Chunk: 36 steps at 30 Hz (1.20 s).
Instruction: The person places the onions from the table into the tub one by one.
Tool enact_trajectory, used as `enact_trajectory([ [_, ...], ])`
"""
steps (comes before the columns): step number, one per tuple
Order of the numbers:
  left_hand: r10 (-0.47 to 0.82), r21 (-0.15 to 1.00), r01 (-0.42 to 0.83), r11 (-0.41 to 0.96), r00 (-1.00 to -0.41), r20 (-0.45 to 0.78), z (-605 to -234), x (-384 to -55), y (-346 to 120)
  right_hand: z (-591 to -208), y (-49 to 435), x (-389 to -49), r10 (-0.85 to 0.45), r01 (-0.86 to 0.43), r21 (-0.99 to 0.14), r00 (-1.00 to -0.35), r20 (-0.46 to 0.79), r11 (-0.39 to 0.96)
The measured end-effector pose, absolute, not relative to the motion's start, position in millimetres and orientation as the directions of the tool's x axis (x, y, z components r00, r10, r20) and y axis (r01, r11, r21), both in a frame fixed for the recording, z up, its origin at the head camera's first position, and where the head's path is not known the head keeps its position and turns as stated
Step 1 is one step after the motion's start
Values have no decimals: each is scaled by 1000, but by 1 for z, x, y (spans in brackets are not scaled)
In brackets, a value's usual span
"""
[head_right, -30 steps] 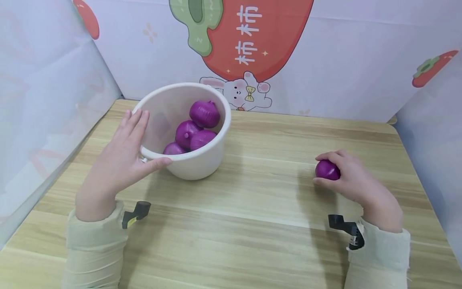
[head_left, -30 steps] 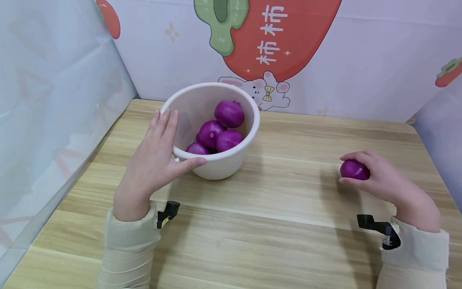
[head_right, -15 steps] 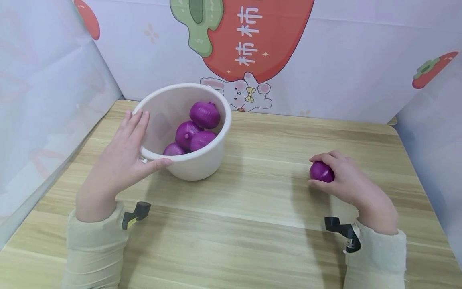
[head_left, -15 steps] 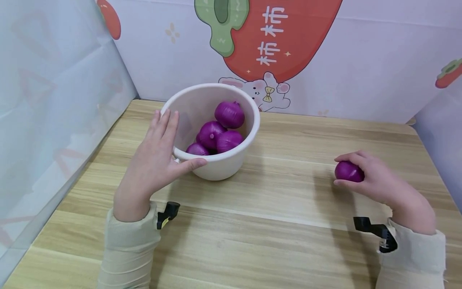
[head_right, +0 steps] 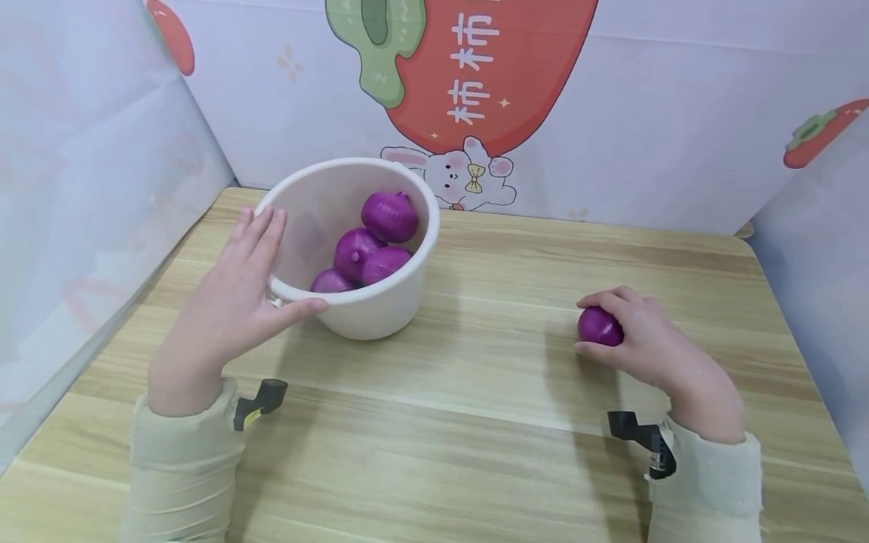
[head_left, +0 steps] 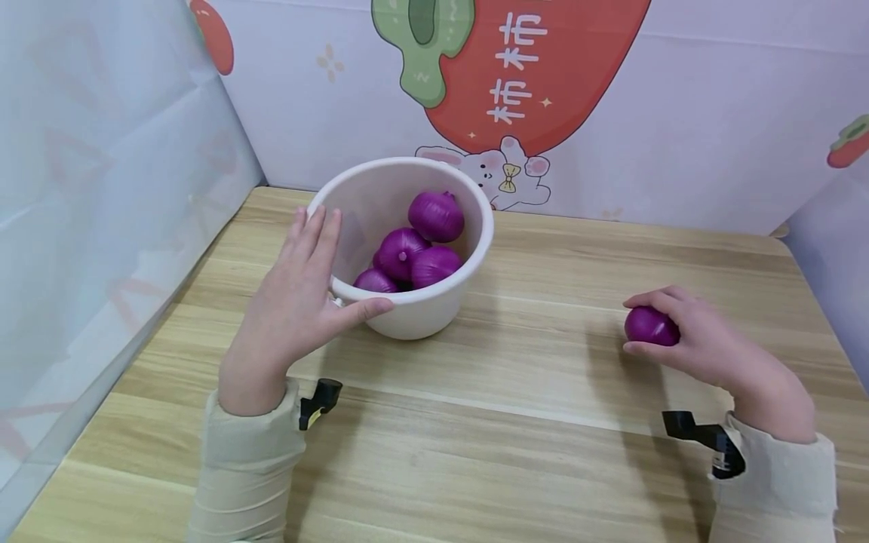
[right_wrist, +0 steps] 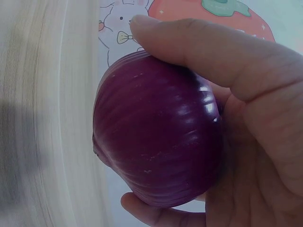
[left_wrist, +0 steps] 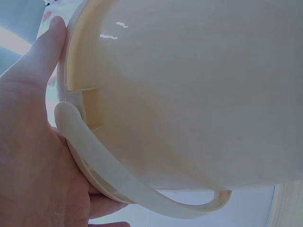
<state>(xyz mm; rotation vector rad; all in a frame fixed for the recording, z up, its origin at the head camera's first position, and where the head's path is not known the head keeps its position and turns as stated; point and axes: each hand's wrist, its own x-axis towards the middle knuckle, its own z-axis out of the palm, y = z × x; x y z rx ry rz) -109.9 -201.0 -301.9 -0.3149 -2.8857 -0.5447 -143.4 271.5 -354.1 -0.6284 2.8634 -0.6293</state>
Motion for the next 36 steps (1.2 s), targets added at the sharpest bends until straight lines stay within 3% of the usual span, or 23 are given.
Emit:
enact_trajectory([
  [36,174,337,245,909,-959,225,-302,-110,-202,-341,245,-144,-470,-408,-439,-882,-38,801],
])
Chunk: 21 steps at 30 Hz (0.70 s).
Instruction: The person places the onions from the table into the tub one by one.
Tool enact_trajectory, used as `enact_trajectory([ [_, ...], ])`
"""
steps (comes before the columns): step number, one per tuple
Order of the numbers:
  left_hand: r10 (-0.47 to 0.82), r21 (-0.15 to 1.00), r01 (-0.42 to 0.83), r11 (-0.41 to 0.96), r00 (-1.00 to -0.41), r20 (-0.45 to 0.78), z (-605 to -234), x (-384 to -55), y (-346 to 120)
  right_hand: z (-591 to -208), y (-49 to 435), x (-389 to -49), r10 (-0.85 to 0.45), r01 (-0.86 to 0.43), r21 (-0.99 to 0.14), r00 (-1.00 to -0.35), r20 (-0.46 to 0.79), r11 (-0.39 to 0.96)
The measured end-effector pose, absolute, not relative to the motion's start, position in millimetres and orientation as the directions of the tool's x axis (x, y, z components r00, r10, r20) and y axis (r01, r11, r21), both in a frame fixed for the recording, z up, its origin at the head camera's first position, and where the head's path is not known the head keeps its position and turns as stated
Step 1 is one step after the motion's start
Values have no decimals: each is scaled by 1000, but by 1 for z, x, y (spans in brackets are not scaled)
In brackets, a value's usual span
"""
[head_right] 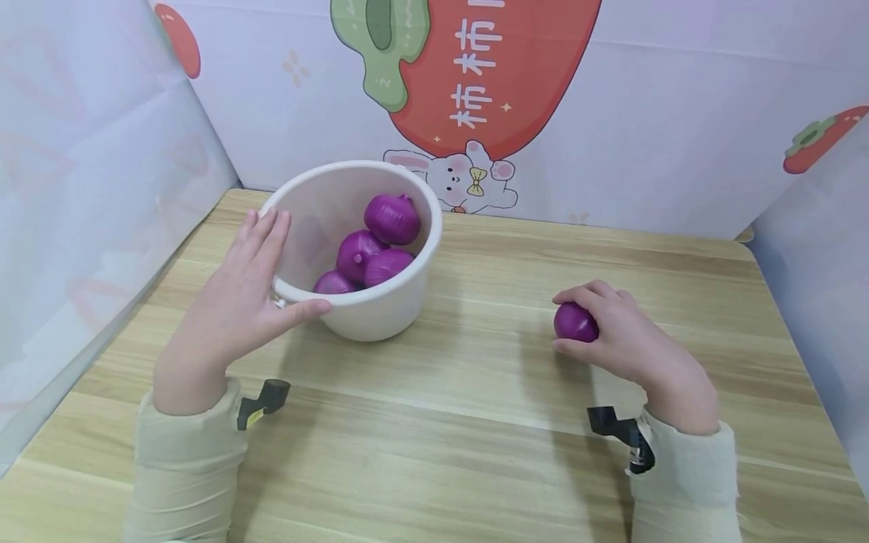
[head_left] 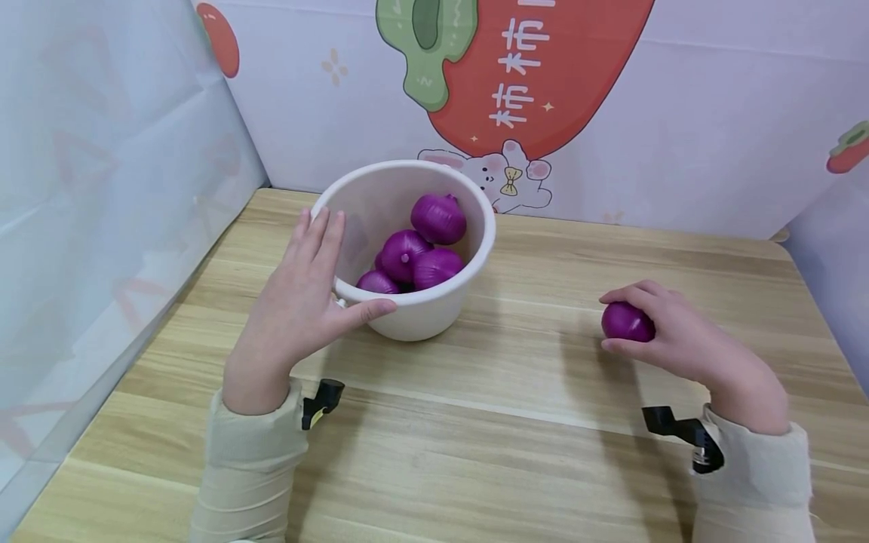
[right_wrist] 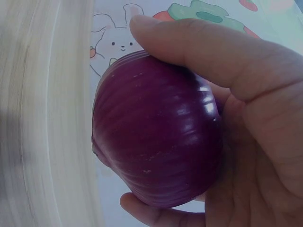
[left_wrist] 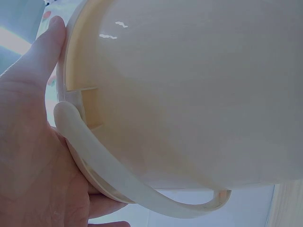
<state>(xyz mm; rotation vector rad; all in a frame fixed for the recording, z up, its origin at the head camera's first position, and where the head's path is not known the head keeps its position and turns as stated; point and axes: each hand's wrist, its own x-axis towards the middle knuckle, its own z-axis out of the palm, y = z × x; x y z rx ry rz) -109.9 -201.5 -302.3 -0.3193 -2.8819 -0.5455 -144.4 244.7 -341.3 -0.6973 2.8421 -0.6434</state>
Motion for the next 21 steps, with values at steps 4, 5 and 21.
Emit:
enact_trajectory([
  [4,174,339,244,909,-959,225,-302,-110,-202,-339,240,-145,-472,-403,-449,-880,-50,798],
  [5,174,340,244,908,-959,224,-302,-110,-202,-338,239,-145,-473,-402,-448,-880,-52,798],
  [21,173,343,243,907,-959,222,-302,-110,-202,-332,225,-149,-501,-451,-439,-866,4,777],
])
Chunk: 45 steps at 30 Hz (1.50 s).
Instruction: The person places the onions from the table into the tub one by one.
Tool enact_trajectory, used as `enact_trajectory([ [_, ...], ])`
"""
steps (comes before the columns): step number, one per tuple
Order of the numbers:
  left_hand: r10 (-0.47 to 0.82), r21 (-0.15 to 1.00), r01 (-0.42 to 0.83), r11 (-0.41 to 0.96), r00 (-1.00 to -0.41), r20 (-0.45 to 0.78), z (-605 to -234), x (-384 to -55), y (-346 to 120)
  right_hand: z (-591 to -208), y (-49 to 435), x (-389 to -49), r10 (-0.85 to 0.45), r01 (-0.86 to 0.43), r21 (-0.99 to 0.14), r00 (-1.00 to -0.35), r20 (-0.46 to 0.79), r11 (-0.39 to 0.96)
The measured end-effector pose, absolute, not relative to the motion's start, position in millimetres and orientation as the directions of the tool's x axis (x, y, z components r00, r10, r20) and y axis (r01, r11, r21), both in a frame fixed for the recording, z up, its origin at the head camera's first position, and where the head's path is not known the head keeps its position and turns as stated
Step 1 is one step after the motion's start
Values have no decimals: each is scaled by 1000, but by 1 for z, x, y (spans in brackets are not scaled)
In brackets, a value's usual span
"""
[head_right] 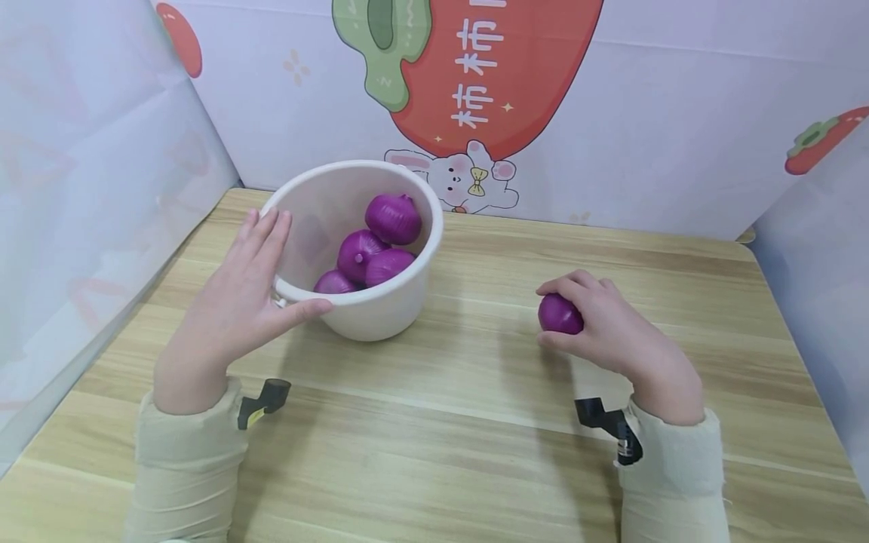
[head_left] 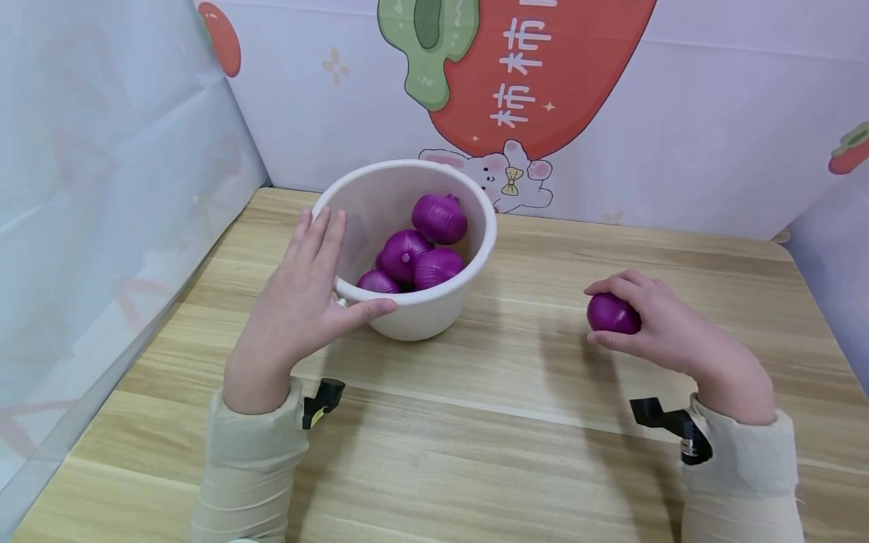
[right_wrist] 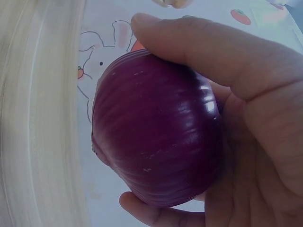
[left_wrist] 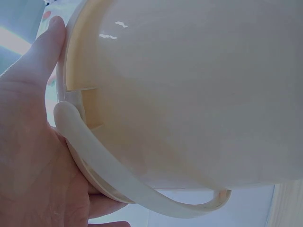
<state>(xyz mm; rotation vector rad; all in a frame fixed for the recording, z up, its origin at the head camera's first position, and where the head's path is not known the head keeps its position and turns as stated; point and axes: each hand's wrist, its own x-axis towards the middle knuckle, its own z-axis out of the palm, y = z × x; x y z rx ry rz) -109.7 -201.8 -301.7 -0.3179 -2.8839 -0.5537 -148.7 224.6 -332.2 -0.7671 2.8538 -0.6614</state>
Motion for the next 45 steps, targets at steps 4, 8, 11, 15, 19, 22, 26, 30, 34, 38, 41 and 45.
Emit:
enact_trajectory([
  [4,172,341,243,908,-959,223,-302,-109,-202,-332,222,-150,-510,-467,-436,-860,22,770],
  [8,172,337,241,910,-960,220,-302,-109,-202,-330,218,-150,-516,-478,-425,-856,28,769],
  [11,171,337,239,911,-961,219,-301,-109,-202,-329,214,-152,-525,-488,-424,-851,34,763],
  [15,171,339,239,910,-961,218,-302,-110,-202,-326,208,-154,-535,-500,-423,-844,40,756],
  [19,170,340,240,909,-960,221,-303,-110,-202,-322,202,-156,-549,-512,-416,-835,36,752],
  [22,170,339,240,910,-960,224,-303,-110,-202,-319,197,-157,-557,-518,-417,-830,33,747],
  [26,168,339,237,910,-961,219,-304,-110,-202,-316,192,-158,-563,-520,-419,-826,26,744],
  [30,169,340,237,910,-961,219,-304,-111,-203,-314,188,-159,-573,-533,-418,-819,35,736],
  [34,174,335,241,911,-960,218,-303,-112,-202,-311,186,-159,-581,-546,-418,-812,52,726],
  [38,174,336,241,911,-961,216,-301,-112,-202,-308,185,-161,-588,-556,-415,-806,60,720],
  [41,174,337,241,910,-961,216,-301,-112,-202,-305,183,-161,-596,-567,-416,-800,71,711],
  [45,173,337,239,911,-962,213,-301,-112,-201,-303,181,-161,-601,-575,-419,-795,83,703],
])
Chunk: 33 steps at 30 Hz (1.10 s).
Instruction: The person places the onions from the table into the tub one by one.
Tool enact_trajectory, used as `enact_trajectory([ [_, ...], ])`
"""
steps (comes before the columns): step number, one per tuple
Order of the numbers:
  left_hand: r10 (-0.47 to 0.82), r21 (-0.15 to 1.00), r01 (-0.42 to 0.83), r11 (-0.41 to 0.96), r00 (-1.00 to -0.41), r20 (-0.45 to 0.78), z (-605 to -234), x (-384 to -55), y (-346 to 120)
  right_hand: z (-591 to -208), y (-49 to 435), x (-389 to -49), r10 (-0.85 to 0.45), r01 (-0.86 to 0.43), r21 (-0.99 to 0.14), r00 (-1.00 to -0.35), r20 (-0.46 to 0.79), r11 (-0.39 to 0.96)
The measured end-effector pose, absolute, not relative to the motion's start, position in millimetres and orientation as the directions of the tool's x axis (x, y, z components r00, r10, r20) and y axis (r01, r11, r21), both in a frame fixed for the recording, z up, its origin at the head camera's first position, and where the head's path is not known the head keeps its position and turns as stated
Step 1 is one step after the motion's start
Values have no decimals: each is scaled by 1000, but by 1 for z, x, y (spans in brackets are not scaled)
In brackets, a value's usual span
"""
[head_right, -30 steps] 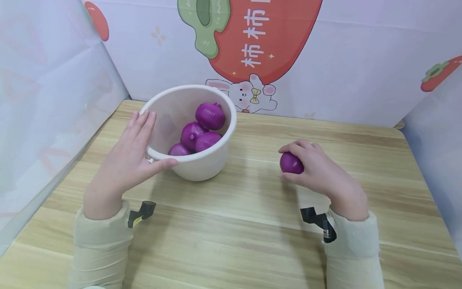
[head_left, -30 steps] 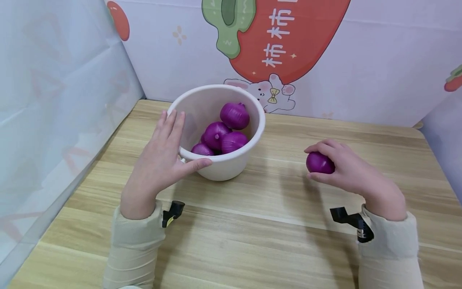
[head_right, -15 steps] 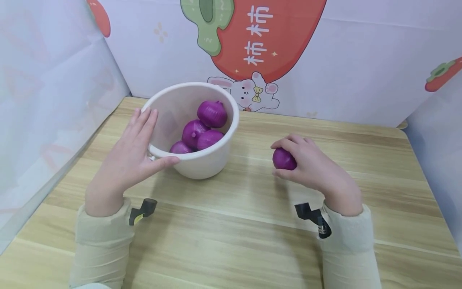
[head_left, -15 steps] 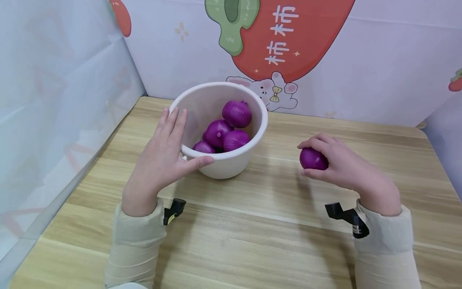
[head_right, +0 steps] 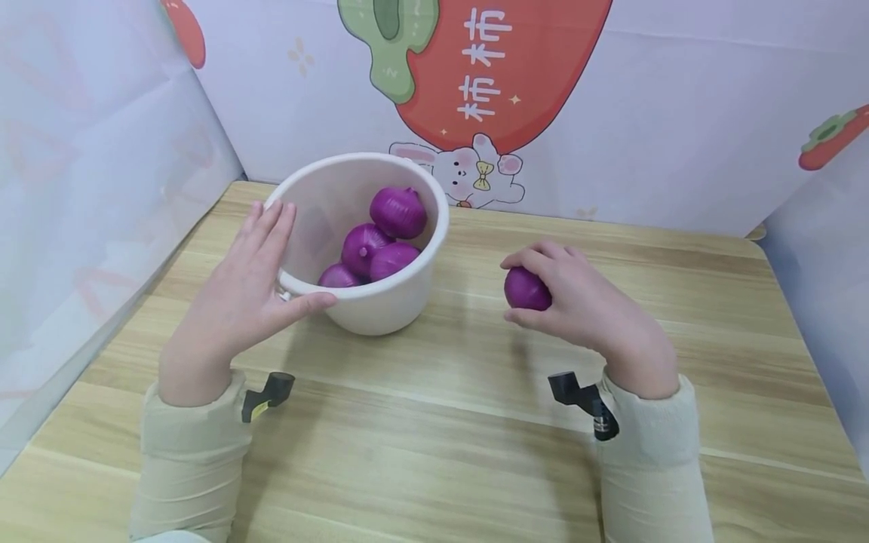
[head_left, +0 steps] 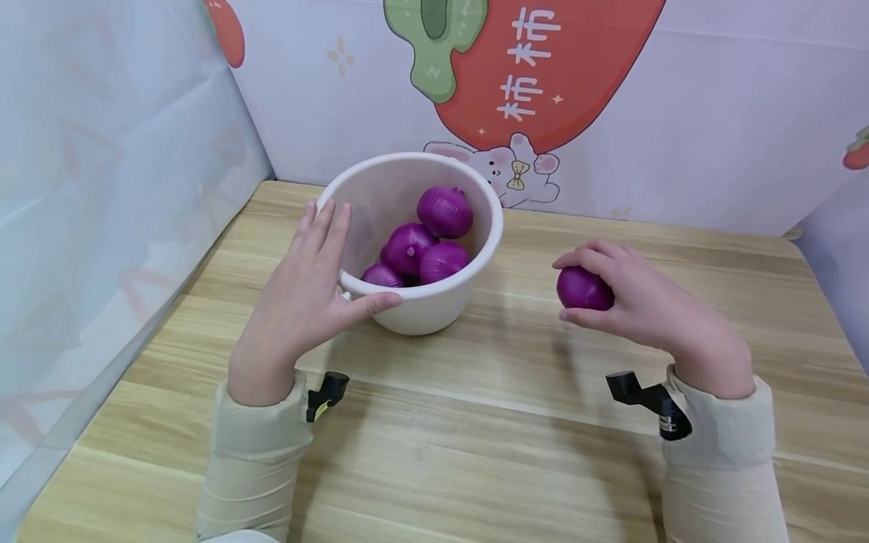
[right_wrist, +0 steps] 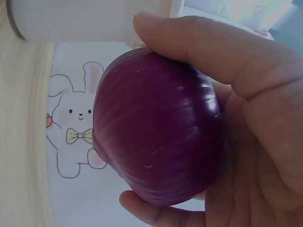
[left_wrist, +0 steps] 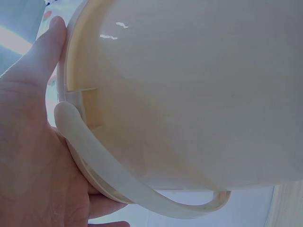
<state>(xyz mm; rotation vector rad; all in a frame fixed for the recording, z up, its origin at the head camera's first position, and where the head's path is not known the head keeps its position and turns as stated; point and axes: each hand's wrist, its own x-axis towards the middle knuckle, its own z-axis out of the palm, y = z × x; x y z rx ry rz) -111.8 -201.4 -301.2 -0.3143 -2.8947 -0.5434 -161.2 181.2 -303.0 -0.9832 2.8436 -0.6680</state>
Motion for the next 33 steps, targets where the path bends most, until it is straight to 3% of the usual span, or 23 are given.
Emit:
enact_trajectory([
  [33,169,335,234,913,-963,210,-301,-111,-201,-270,160,-160,-630,-641,-420,-754,187,643],
])
